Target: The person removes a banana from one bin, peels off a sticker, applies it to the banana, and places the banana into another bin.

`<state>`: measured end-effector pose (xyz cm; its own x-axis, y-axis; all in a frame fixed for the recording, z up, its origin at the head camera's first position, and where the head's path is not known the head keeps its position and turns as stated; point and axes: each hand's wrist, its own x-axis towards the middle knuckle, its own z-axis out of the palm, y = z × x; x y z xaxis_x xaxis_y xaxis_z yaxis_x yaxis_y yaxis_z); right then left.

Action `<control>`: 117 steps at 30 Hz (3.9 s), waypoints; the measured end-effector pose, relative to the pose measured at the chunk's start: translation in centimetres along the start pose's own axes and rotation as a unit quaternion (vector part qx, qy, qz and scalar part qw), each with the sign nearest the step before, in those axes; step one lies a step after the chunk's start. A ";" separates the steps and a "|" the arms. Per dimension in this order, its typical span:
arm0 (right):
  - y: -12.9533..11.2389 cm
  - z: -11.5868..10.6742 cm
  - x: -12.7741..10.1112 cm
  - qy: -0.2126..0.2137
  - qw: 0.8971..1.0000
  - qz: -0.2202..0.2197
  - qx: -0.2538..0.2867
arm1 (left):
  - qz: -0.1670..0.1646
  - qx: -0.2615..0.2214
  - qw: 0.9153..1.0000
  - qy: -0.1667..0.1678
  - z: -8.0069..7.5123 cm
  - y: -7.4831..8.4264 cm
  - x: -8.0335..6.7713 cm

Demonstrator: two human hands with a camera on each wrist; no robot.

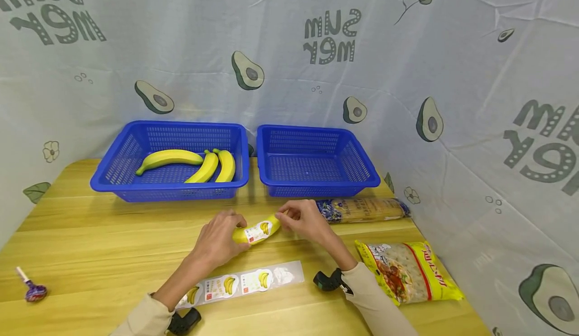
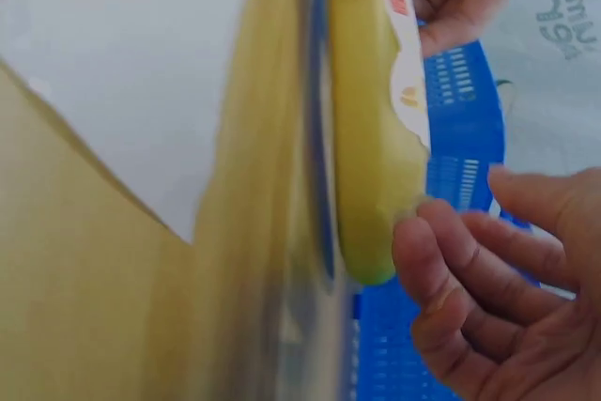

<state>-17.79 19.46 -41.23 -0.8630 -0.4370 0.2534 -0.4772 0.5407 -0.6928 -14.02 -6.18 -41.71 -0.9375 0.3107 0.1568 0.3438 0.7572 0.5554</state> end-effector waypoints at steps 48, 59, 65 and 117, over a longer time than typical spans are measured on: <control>-1.1 0.4 -1.1 -0.053 0.943 0.151 0.294 | -0.006 -0.124 0.990 0.070 -1.3 1.6 0.6; -2.8 -2.7 -2.3 -0.084 0.955 0.125 0.254 | 0.008 -0.167 0.985 0.038 -3.2 -0.6 3.2; -4.0 -4.5 -2.3 -0.082 0.963 0.093 0.241 | -0.023 -0.221 0.975 0.023 -2.3 0.3 4.0; -3.0 -9.3 9.8 -0.051 0.972 0.133 0.188 | -0.241 -0.688 0.674 0.121 3.5 4.7 9.6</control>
<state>-26.34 20.29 -30.39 -0.9174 -0.3973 -0.0234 -0.1284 0.3510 -0.9275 -21.24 2.33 -40.43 -0.9609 -0.0108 -0.2769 -0.2227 -0.5642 0.7950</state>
